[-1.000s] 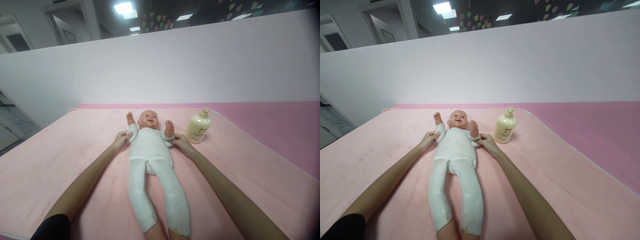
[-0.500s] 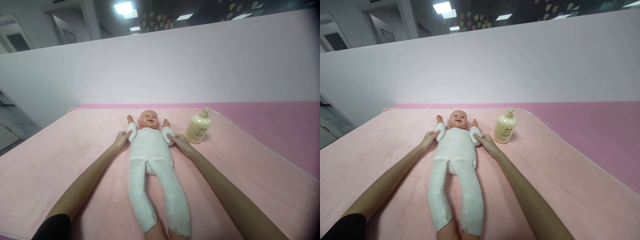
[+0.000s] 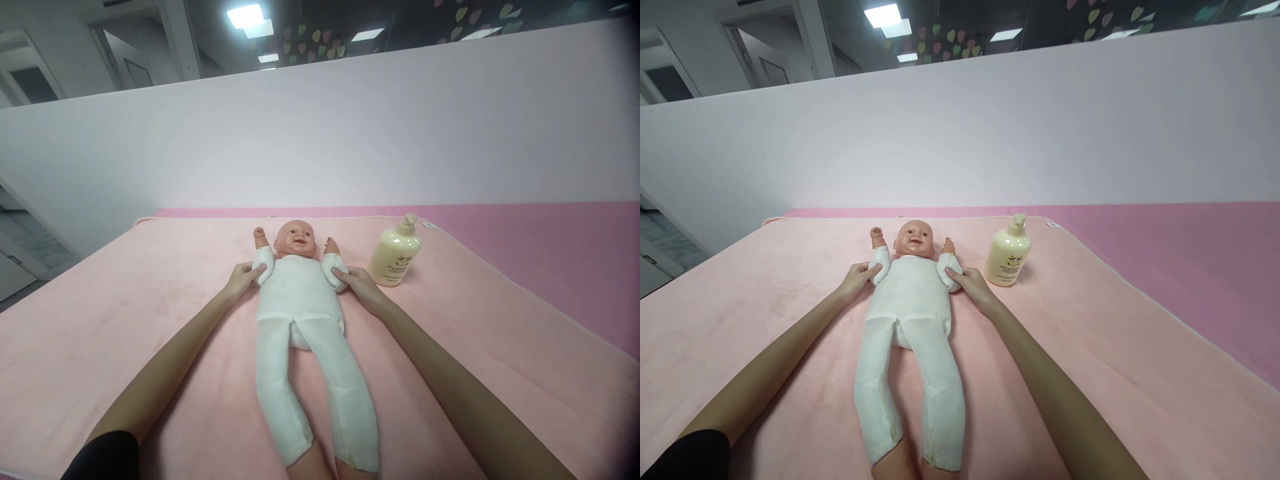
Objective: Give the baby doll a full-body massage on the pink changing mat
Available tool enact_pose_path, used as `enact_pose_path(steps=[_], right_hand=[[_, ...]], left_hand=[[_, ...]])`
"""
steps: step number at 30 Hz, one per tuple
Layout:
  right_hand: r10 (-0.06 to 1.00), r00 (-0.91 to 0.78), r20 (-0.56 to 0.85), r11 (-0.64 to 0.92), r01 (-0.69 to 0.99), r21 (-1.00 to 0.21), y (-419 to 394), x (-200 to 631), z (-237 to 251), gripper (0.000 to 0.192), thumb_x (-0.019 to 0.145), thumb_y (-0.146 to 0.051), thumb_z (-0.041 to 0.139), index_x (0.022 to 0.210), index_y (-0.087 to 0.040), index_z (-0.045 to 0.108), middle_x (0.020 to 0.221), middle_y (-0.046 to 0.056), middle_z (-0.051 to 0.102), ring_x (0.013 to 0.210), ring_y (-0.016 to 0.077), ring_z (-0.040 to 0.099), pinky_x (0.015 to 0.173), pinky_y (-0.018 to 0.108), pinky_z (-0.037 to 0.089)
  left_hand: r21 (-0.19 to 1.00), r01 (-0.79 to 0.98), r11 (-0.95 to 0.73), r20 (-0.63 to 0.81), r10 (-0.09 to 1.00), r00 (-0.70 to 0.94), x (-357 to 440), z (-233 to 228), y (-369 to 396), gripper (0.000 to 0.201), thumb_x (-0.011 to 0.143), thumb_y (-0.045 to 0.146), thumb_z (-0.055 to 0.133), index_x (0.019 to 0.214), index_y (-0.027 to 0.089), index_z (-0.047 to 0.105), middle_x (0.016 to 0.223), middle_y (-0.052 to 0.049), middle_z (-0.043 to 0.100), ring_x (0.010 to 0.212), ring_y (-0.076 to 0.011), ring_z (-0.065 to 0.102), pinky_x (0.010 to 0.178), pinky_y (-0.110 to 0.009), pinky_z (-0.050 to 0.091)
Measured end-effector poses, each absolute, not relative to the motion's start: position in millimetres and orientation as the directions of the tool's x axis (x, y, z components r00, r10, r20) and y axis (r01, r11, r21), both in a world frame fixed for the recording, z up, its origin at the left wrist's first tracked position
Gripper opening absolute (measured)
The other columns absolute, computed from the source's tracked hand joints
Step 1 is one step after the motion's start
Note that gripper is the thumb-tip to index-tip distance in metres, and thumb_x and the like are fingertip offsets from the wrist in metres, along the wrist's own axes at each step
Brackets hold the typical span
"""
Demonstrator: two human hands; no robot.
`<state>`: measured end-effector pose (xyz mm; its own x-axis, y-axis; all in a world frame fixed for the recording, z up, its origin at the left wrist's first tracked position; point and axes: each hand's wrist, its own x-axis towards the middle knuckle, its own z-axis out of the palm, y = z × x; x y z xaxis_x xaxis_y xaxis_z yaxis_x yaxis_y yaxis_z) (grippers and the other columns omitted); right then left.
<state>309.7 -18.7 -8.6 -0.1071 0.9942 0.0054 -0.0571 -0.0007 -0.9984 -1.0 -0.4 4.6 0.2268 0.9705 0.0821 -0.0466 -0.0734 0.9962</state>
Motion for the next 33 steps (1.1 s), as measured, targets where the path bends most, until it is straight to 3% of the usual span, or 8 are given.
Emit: enact_pose_path(steps=[5, 10, 17, 23, 27, 33], right_hand=[[0.993, -0.114, 0.010, 0.004, -0.057, -0.998, -19.3, 309.8, -9.2, 0.045, 0.063, -0.055, 0.077, 0.082, -0.014, 0.073, 0.086, 0.006, 0.072, 0.079, 0.0176, 0.063, 0.074, 0.027, 0.046], [0.995, -0.100, 0.004, 0.000, -0.042, -0.999, -19.3, 310.1, -9.1, 0.046, 0.062, -0.056, 0.076, 0.081, -0.014, 0.072, 0.086, 0.007, 0.072, 0.080, 0.0184, 0.063, 0.075, 0.027, 0.046], [0.994, -0.108, 0.019, 0.014, -0.050, -0.999, -19.5, 310.3, -9.6, 0.044, 0.064, -0.055, 0.076, 0.082, -0.015, 0.072, 0.086, 0.006, 0.072, 0.079, 0.0171, 0.063, 0.074, 0.026, 0.046], [0.994, -0.109, 0.018, 0.013, -0.050, -0.999, -20.8, 309.5, -7.7, 0.045, 0.063, -0.055, 0.076, 0.081, -0.014, 0.072, 0.087, 0.007, 0.072, 0.080, 0.0185, 0.063, 0.076, 0.028, 0.047], [0.995, -0.095, 0.019, 0.016, -0.032, -0.999, -20.8, 309.1, -7.8, 0.048, 0.062, -0.057, 0.076, 0.083, -0.014, 0.072, 0.089, 0.008, 0.072, 0.081, 0.0195, 0.063, 0.076, 0.029, 0.047], [0.997, -0.067, 0.034, 0.033, -0.017, -0.999, -19.3, 307.1, -8.9, 0.052, 0.062, -0.061, 0.073, 0.084, -0.013, 0.071, 0.088, 0.007, 0.072, 0.082, 0.0204, 0.063, 0.075, 0.028, 0.047]], left_hand=[[0.993, -0.048, -0.105, 0.114, 0.955, 0.273, -2.1, 8.8, -1.8, 0.039, 0.065, 0.033, 0.079, 0.096, 0.013, 0.070, 0.088, -0.006, 0.071, 0.079, -0.0164, 0.061, 0.074, -0.027, 0.044], [0.995, -0.039, -0.087, 0.094, 0.966, 0.239, -7.9, 3.5, 2.4, 0.037, 0.058, 0.021, 0.079, 0.094, 0.013, 0.073, 0.096, -0.007, 0.072, 0.088, -0.0202, 0.063, 0.080, -0.030, 0.047], [0.999, -0.052, -0.007, 0.022, 0.958, 0.286, -15.5, -4.7, 8.1, 0.048, 0.054, 0.006, 0.061, 0.099, 0.016, 0.074, 0.114, -0.009, 0.069, 0.105, -0.0250, 0.062, 0.093, -0.036, 0.048], [0.998, -0.053, -0.030, 0.041, 0.976, 0.215, -11.8, -4.5, 7.2, 0.043, 0.054, 0.010, 0.066, 0.096, 0.017, 0.075, 0.107, -0.007, 0.071, 0.097, -0.0234, 0.064, 0.085, -0.033, 0.049], [0.997, -0.040, -0.071, 0.077, 0.981, 0.179, -8.3, -1.5, 3.5, 0.034, 0.058, 0.024, 0.076, 0.092, 0.015, 0.075, 0.093, -0.006, 0.072, 0.082, -0.0196, 0.063, 0.075, -0.030, 0.047], [0.995, -0.050, -0.091, 0.100, 0.970, 0.223, -2.4, 7.0, -0.4, 0.037, 0.061, 0.038, 0.081, 0.087, 0.013, 0.072, 0.084, -0.006, 0.071, 0.077, -0.0176, 0.061, 0.075, -0.029, 0.044]])
